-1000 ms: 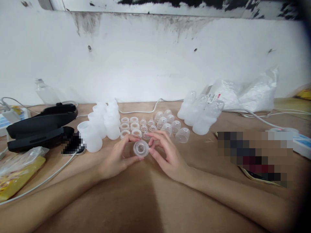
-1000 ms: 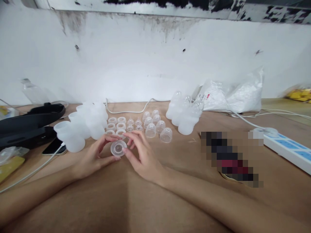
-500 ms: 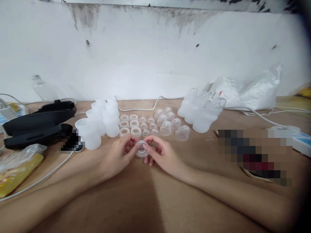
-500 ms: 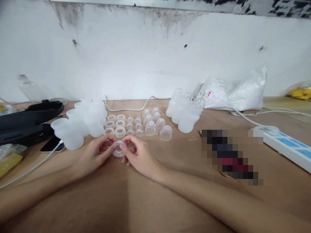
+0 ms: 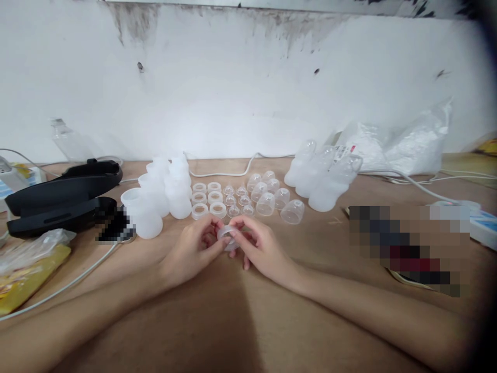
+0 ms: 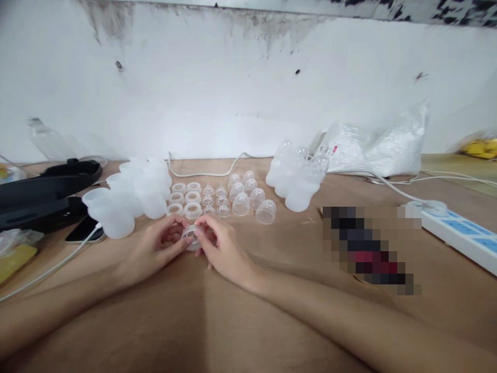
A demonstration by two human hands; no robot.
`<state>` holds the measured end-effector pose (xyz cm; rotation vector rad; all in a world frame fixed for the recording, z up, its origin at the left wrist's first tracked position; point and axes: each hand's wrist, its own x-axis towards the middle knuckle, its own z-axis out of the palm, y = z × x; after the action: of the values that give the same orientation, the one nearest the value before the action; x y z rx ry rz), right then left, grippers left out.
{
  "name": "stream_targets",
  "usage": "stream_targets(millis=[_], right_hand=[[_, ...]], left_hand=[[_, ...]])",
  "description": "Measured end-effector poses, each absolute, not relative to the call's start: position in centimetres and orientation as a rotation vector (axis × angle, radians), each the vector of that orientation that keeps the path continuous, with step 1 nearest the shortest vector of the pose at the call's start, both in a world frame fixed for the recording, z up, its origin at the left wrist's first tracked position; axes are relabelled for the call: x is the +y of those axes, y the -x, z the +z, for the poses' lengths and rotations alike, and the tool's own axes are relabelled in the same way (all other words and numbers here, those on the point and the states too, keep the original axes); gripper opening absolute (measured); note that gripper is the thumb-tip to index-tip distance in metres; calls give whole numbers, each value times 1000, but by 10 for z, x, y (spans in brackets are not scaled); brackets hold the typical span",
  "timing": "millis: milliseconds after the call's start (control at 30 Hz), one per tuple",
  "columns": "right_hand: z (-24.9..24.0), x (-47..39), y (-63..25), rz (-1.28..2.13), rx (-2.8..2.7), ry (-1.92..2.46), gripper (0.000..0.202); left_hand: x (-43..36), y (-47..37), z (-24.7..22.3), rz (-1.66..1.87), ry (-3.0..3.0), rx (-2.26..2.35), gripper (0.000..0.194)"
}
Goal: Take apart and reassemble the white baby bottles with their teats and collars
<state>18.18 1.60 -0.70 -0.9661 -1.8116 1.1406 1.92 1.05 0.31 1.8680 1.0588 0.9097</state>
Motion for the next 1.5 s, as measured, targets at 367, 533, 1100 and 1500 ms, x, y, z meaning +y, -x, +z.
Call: stream_targets(millis=[367,533,1100,1500], right_hand=[[-7,16,-182,1098,-1857,1007,17],[-8,17,-181,1145,-1823,1004,16],[-10,19,-178,1190,-1751,1083,9],[-5,21,-179,1265,-1666,905,22]], left_hand=[[15,-9,0,877,-2051,1219,16],[14,-10,5,817,-2155,1231,16],[18,-19,-2,888,-2032,1268,11],[15,-18,3,965,-1885,1034,10]])
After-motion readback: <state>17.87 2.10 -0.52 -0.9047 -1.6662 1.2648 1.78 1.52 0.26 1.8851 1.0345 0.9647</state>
